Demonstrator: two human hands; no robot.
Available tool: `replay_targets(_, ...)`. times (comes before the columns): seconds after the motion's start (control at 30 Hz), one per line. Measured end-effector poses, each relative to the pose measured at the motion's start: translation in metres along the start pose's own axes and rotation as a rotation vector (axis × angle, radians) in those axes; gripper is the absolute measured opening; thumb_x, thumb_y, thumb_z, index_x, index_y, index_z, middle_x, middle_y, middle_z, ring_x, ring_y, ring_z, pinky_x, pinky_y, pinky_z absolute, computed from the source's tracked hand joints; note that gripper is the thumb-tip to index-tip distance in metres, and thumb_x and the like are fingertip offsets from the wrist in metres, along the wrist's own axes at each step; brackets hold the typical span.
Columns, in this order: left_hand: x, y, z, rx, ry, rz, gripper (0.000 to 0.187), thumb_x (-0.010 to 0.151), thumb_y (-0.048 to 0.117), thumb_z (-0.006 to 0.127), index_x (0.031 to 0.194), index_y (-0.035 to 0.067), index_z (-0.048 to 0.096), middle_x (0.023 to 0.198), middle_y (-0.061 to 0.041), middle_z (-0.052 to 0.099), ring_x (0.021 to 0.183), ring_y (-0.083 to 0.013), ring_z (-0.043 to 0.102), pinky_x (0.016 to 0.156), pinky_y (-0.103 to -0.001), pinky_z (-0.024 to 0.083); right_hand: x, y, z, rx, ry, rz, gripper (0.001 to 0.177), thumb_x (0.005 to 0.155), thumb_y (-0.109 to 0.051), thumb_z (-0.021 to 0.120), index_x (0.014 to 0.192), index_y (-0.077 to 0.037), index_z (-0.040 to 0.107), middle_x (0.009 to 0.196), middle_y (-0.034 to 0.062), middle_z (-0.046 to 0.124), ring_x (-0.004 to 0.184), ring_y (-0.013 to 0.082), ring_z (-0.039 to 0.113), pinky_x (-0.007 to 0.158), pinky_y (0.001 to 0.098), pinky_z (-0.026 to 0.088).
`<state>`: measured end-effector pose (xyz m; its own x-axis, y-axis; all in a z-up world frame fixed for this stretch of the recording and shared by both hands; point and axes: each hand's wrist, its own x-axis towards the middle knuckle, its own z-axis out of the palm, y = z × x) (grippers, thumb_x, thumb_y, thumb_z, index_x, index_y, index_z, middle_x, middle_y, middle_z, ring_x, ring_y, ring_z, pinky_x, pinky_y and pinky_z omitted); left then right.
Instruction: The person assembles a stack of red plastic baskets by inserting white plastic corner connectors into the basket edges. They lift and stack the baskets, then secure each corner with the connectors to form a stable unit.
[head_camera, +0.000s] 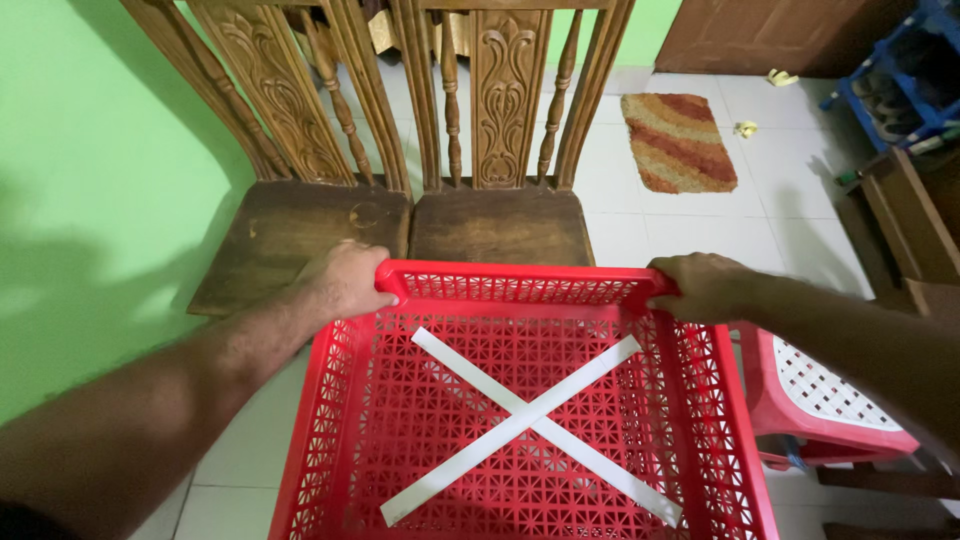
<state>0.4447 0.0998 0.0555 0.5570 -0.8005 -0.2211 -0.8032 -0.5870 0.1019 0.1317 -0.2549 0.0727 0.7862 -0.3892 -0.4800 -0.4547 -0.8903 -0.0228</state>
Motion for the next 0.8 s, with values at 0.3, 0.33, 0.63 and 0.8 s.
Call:
replay_targets(0.3, 0.022, 0.001, 0.001, -0.025, -0.07, -0.057, 0.043, 0.067, 0.04, 0.084, 0.102, 0.016, 0.077, 0.109, -0.012, 0.077, 0.107, -0.032, 0.072, 0.097, -0.045, 0.058, -0.007, 0.01, 0.036, 0.332, 0.389, 0.084, 0.083, 0.078, -0.043, 0.082, 0.145, -0.01, 0.046, 0.141, 0.0205, 0.054, 0.123, 0.0336, 0.059, 0.105, 0.0449, 0.048)
replay_targets(0.33, 0.021, 0.002, 0.004, -0.034, -0.054, -0.052, 0.043, 0.067, 0.04, 0.085, 0.102, 0.015, 0.077, 0.108, -0.012, 0.077, 0.106, -0.0324, 0.072, 0.097, -0.045, 0.058, -0.012, 0.01, 0.045, 0.388, 0.431, 0.124, 0.085, 0.079, -0.045, 0.081, 0.148, -0.009, 0.045, 0.143, 0.0207, 0.052, 0.126, 0.0338, 0.057, 0.107, 0.0446, 0.046)
replay_targets(0.63, -0.004, 0.007, 0.005, 0.012, 0.016, -0.037, 0.052, 0.066, 0.046, 0.088, 0.105, 0.015, 0.074, 0.11, -0.013, 0.075, 0.11, -0.0339, 0.069, 0.098, -0.047, 0.055, -0.014, 0.013, 0.034, 0.537, 0.254, 0.217, 0.073, 0.088, -0.07, 0.056, 0.135, -0.015, 0.067, 0.126, 0.0169, 0.073, 0.118, 0.0301, 0.069, 0.108, 0.0435, 0.051)
replay_targets(0.8, -0.014, -0.011, 0.011, -0.032, -0.052, -0.168, 0.065, 0.06, 0.048, 0.093, 0.113, 0.016, 0.073, 0.11, -0.012, 0.076, 0.104, -0.031, 0.073, 0.098, -0.042, 0.056, -0.007, 0.023, 0.03, 0.548, 0.158, 0.131, 0.072, 0.087, -0.069, 0.059, 0.133, -0.014, 0.069, 0.125, 0.0148, 0.074, 0.118, 0.0282, 0.07, 0.107, 0.0428, 0.051)
